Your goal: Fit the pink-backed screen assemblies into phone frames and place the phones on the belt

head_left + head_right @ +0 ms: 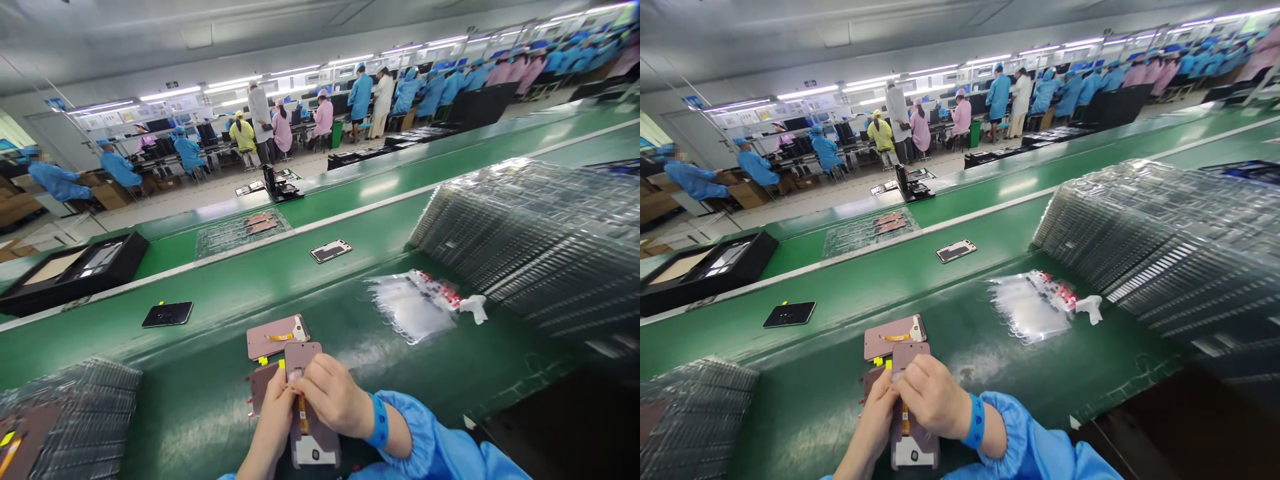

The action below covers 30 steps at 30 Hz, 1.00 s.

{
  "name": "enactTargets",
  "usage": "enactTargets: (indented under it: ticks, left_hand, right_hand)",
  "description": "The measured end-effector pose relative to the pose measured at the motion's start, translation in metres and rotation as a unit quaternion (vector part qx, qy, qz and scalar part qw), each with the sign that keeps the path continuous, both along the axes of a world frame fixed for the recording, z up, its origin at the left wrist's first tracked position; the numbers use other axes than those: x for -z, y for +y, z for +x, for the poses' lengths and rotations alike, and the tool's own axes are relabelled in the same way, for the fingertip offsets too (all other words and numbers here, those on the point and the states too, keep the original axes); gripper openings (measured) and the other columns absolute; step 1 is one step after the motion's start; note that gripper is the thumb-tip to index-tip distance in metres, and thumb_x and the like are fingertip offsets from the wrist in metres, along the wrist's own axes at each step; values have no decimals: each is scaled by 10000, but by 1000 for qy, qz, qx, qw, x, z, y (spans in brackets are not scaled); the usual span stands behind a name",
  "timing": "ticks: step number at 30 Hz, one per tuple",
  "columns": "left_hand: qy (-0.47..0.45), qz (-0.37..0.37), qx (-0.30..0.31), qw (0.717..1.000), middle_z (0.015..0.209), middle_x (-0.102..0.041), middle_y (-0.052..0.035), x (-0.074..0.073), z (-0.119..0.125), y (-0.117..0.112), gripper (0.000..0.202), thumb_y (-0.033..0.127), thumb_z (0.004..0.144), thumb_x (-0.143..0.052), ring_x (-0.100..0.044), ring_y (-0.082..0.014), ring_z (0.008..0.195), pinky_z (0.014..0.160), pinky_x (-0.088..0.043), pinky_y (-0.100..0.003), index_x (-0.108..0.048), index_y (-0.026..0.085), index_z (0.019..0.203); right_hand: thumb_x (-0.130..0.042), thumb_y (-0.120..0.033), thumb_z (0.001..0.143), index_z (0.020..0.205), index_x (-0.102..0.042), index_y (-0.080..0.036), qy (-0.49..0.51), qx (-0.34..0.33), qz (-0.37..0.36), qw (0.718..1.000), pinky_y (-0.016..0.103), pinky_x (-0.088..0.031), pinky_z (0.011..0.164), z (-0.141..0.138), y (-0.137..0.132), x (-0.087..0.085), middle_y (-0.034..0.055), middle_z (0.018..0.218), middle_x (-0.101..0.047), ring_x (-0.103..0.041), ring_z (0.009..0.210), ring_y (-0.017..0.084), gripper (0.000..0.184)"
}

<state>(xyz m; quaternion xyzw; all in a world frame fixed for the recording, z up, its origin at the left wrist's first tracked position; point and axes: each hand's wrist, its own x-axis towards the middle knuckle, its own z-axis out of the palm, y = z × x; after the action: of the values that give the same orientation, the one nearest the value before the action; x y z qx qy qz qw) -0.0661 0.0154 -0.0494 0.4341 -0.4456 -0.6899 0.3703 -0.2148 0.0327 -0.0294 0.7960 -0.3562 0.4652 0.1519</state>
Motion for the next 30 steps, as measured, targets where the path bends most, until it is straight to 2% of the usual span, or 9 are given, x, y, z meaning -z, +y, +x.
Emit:
enactTargets:
  ticks: [3, 7, 11, 17, 20, 24, 26, 27, 30]
  left_hand:
    - [118, 98, -18, 988, 866, -691, -43, -2, 2, -3, 259, 299, 629, -847, -608, -186, 875, 872, -474, -258, -710, 145, 787]
    - [170, 211, 17, 962, 708, -635, -24, -12, 5, -9, 420, 504, 638, -826, -564, -127, 634, 662, -485, -235, -718, 133, 802]
    - [99, 169, 34, 980, 662, -611, -24, -13, 8, -22, 433, 450, 617, -885, -485, -67, 529, 525, -407, -184, -675, 83, 711]
    - [45, 120, -75, 989, 657, -641, -32, -7, 16, -52, 493, 470, 541, -906, -531, -100, 527, 517, -435, -213, -674, 83, 740]
    - [23, 122, -120, 985, 699, -679, -46, -4, 24, -64, 484, 413, 534, -903, -560, -122, 516, 496, -450, -226, -670, 93, 811]
    - [-19, 146, -166, 975, 688, -694, -49, -6, 37, -73, 277, 345, 790, -716, -626, -153, 541, 504, -497, -232, -635, 109, 909]
    - [-32, 157, -183, 970, 668, -688, -42, -11, 44, -76, 175, 282, 860, -631, -627, -145, 533, 497, -505, -219, -627, 114, 910]
    - [-34, 156, -186, 970, 679, -693, -40, -14, 46, -78, 142, 251, 866, -616, -630, -147, 534, 485, -506, -218, -628, 121, 923]
    - [-23, 126, -163, 978, 751, -716, -34, -22, 52, -77, 179, 211, 815, -669, -658, -173, 576, 470, -520, -230, -635, 151, 980]
  right_hand:
    - [-368, -118, 1022, 877, -617, -103, -21, 1, 12, 1000, 310, -333, 615, 0, 2, -2, 64, 725, -518, -437, 701, 180, 288]
    - [-360, -144, 1043, 856, -604, -119, -40, -31, 45, 998, 295, -384, 638, 1, -1, -2, 56, 741, -551, -494, 711, 155, 308]
    - [-302, -115, 1040, 853, -593, -99, -7, -100, 34, 994, 291, -407, 585, 4, 2, -6, 54, 680, -549, -476, 621, 147, 346]
    - [-343, -87, 1024, 1032, -569, -53, -46, -180, -6, 983, 300, -535, 716, -18, 34, -31, 77, 761, -629, -638, 783, 164, 228]
    - [-418, -131, 1016, 1060, -568, -127, -134, -98, -16, 986, 337, -555, 780, -47, 52, -40, 58, 837, -617, -662, 812, 158, 157]
    - [-536, -170, 969, 913, -607, -180, -316, 192, -83, 926, 337, -508, 767, -108, 47, -45, 25, 787, -591, -611, 753, 153, 91]
    - [-554, -334, 969, 800, -597, -170, -370, 306, 7, 877, 332, -488, 808, -153, 33, -41, 40, 787, -617, -609, 803, 169, 240]
    - [-534, -442, 960, 831, -600, -166, -412, 323, 83, 848, 332, -495, 820, -179, 25, -37, 49, 814, -635, -618, 825, 178, 312]
    - [-470, -543, 933, 926, -600, -128, -441, 363, 163, 804, 331, -513, 716, -249, -1, -15, 79, 775, -652, -623, 726, 194, 435]
